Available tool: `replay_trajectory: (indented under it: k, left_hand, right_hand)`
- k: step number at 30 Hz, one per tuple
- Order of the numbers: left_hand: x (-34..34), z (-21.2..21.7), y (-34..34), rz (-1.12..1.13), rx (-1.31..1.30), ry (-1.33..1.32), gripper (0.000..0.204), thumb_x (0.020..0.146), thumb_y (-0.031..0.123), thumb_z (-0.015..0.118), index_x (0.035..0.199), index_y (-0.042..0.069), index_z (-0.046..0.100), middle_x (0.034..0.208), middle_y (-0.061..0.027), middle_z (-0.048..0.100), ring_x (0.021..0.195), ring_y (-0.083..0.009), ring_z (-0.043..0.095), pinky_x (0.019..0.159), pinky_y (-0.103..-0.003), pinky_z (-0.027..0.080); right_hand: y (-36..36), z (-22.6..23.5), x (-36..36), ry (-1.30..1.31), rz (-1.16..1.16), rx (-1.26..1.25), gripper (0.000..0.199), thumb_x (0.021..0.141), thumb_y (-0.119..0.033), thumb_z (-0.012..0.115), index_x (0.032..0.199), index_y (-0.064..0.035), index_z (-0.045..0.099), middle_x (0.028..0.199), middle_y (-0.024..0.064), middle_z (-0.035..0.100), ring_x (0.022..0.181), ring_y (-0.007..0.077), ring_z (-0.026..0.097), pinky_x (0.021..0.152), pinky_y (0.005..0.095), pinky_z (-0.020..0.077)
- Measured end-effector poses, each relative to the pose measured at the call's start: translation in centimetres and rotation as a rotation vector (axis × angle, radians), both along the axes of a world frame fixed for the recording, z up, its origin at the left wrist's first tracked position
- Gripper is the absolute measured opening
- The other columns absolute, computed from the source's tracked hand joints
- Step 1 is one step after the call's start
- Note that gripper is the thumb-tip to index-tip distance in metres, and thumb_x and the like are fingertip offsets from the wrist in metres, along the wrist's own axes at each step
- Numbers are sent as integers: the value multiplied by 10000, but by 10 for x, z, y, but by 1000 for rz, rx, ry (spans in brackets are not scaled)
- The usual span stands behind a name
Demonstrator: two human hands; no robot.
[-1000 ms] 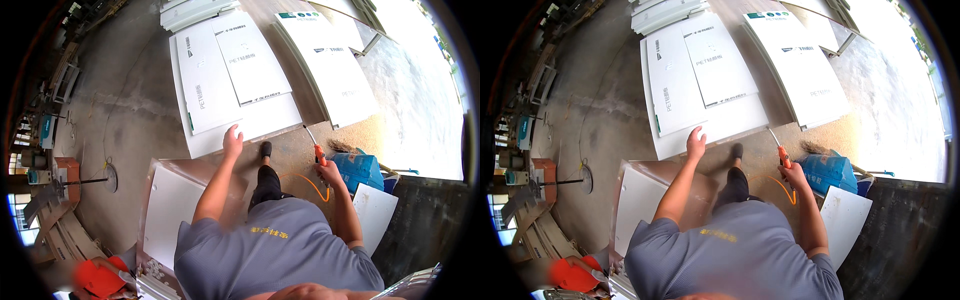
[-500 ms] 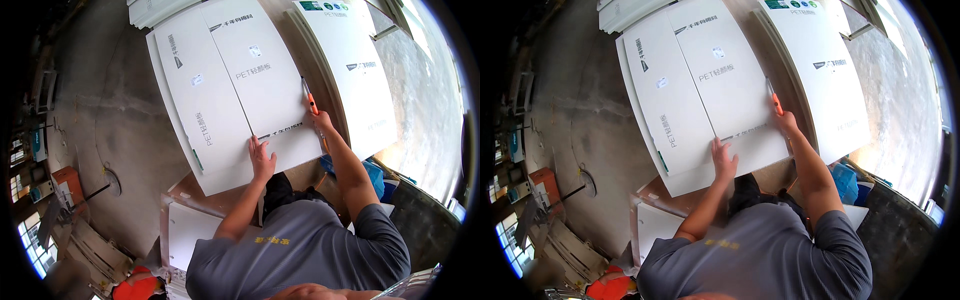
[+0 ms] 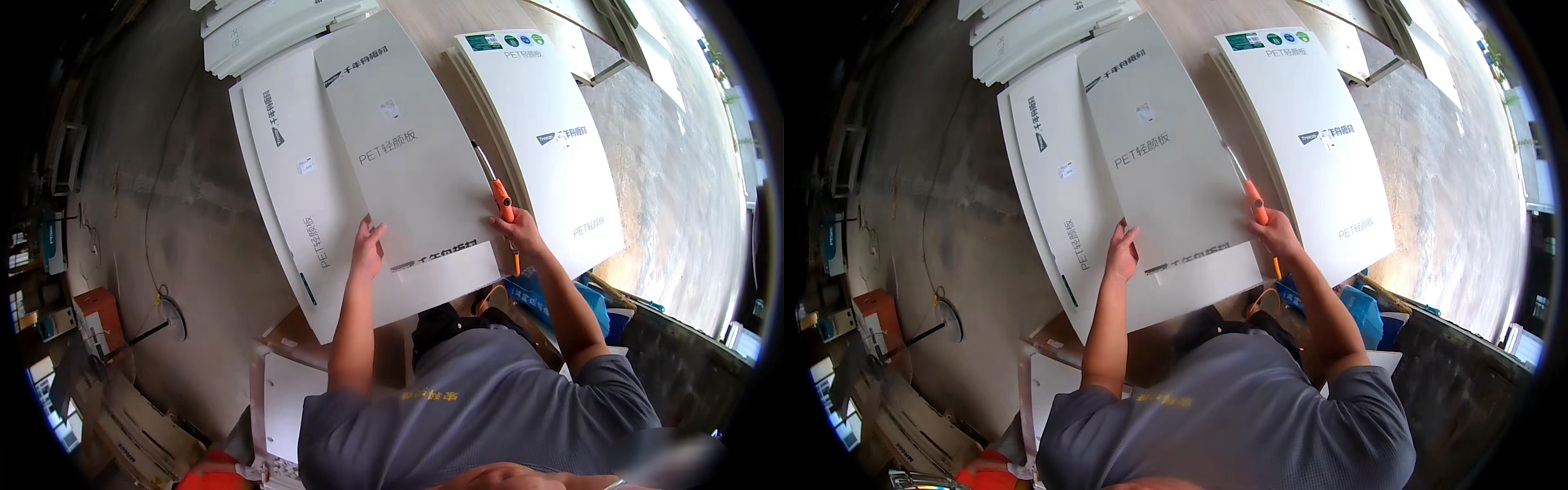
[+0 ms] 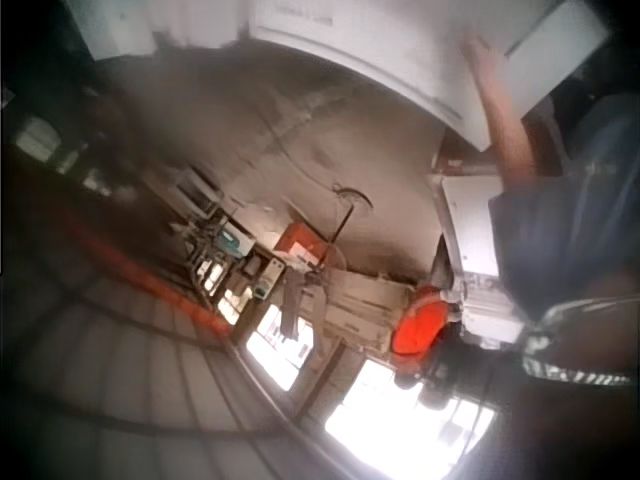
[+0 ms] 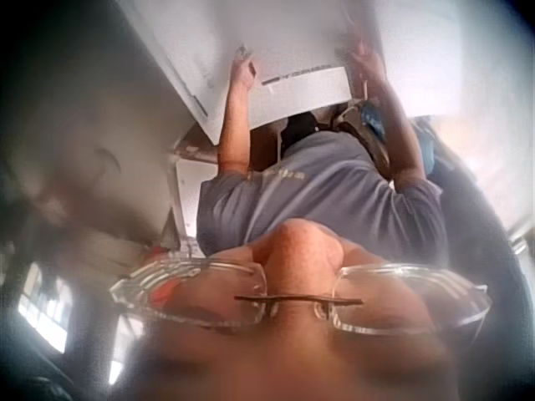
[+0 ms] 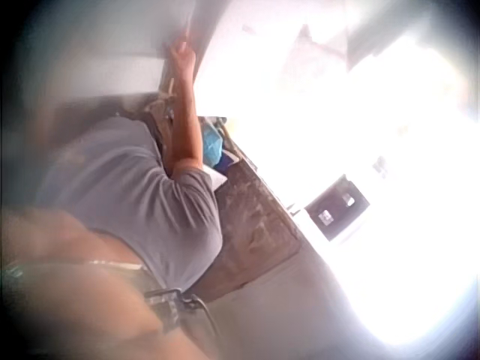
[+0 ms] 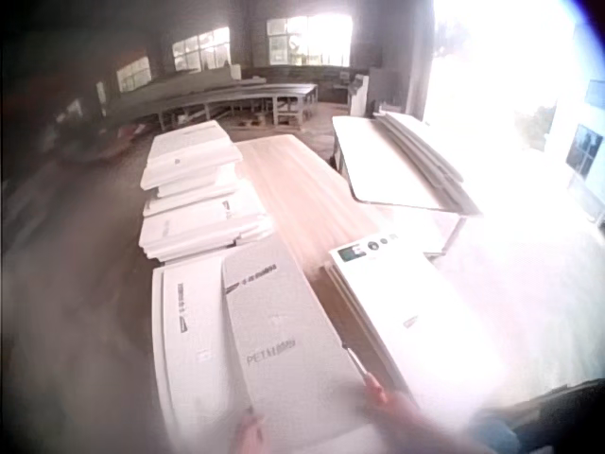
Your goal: The person picks up white rectangular panels and places them on a drilling machine. They use a handheld air blow gun to clear debris from the panels and the machine bed. The person then drills holes into the panels and stacks the finished pieces.
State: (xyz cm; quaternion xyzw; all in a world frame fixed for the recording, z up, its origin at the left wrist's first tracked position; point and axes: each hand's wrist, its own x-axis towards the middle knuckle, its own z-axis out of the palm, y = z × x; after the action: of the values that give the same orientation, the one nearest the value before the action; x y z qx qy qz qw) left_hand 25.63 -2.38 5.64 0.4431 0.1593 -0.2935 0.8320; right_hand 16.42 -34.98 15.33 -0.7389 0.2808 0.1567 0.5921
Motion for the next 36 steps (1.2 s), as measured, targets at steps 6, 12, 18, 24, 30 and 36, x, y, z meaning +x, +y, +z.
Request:
replay_trajectory:
  k: [6,12,18,24,30,36]
  left_hand:
    - [18,39,-43,69,38,-235,450,864,124,643,1257,-5,467,1159,-89,583,1032,-190,577,909,-322,463]
    - [-37,94,-136,-71,106,-333,418,840,90,655,1208,-28,495,1122,-109,608,993,-182,595,885,-319,475]
    - [-80,107,-244,-127,65,-300,353,840,91,660,1136,-39,520,1086,-128,629,966,-196,616,865,-322,486]
    - [-130,150,-312,-171,-1,-199,450,866,85,542,1282,-36,421,1221,-163,558,1062,-238,584,923,-350,473]
    - [-168,251,-364,-176,-146,-481,652,858,113,477,1465,15,257,1378,-138,445,1209,-257,498,991,-373,441]
    - [-72,341,-382,-251,-267,-470,382,946,160,470,1259,-58,495,1143,-216,607,966,-289,662,778,-312,608]
  right_hand:
    - [0,98,-32,-127,9,30,287,854,-266,692,777,-33,543,675,-10,483,650,99,458,607,275,398]
    - [-87,67,-162,-130,-272,113,259,869,-299,688,826,-67,581,682,-52,494,617,58,434,557,226,346]
    - [-170,82,-220,-283,-453,202,251,874,-324,671,841,-83,608,687,-56,511,574,49,410,534,218,315]
    - [-247,69,-263,-547,-625,460,326,960,-391,535,969,-68,573,773,5,567,638,103,524,591,261,439]
    - [-278,85,-304,-455,-595,249,325,966,-397,508,950,-73,527,749,49,557,647,130,549,586,306,473]
    - [-237,9,-358,-181,-381,-471,389,881,-321,606,1082,7,543,1109,249,536,996,365,541,885,429,431]
